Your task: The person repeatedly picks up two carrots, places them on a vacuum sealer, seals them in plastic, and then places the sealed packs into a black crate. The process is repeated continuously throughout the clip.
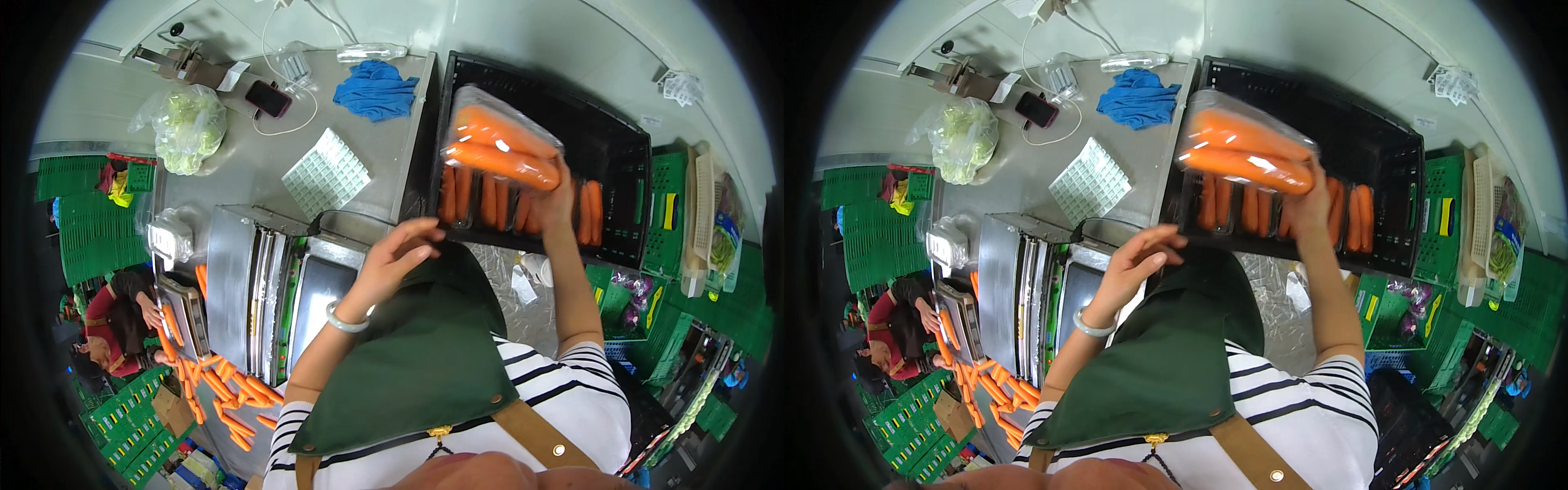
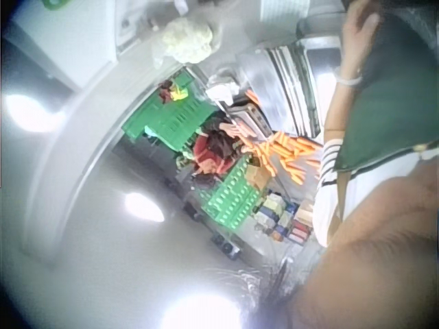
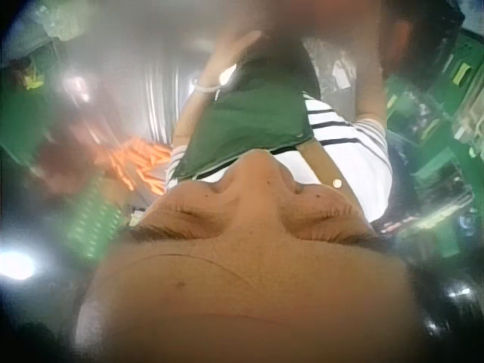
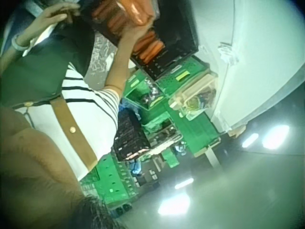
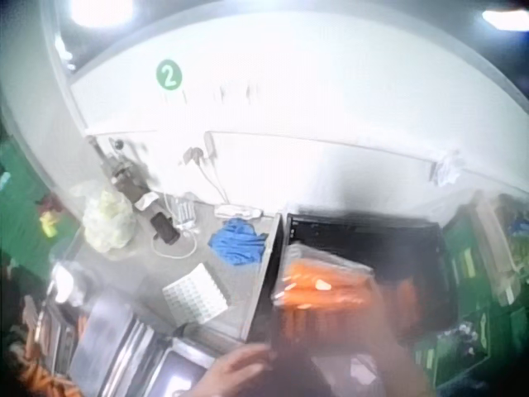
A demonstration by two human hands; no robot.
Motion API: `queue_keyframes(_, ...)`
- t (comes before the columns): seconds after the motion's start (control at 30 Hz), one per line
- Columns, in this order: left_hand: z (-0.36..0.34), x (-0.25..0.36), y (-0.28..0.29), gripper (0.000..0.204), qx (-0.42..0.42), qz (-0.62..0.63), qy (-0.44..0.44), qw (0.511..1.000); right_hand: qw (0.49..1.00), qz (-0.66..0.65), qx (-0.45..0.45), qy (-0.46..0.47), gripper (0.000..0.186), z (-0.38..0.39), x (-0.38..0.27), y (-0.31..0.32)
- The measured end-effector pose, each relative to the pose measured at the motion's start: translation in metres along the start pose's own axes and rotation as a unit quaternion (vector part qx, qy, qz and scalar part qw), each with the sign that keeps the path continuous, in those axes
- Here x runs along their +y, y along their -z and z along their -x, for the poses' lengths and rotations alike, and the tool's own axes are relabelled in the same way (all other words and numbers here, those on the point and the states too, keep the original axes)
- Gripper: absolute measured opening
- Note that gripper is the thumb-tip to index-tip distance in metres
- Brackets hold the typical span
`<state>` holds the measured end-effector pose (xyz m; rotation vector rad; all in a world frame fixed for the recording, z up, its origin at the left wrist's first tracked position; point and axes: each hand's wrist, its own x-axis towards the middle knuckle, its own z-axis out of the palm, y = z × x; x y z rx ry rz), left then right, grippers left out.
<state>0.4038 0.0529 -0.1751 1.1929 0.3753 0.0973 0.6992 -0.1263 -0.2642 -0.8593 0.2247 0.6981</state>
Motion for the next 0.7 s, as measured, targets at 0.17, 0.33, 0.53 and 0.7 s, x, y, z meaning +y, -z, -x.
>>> queue_keyframes(0.17, 0.018, -0.033, 0.038, 0.026, 0.219, 0.017, 0.044, 0.975, 0.985, 0.142, 0.092, 0.038, 0.037, -0.118, -0.042, 0.065)
queue_keyframes(0.33, 0.038, -0.031, 0.052, 0.021, 0.350, -0.039, 0.035, 0.935, 0.969, 0.238, 0.068, 0.010, 0.047, -0.211, -0.002, 0.099)
queue_keyframes(0.53, 0.078, -0.056, 0.060, 0.019, 0.371, -0.012, 0.029, 0.928, 0.869, 0.477, 0.111, 0.069, 0.064, -0.271, 0.051, 0.112)
queue_keyframes(0.7, 0.123, -0.063, 0.066, 0.021, 0.340, -0.112, 0.044, 0.933, 0.639, 0.663, -0.036, 0.390, 0.033, -0.258, 0.077, 0.030)
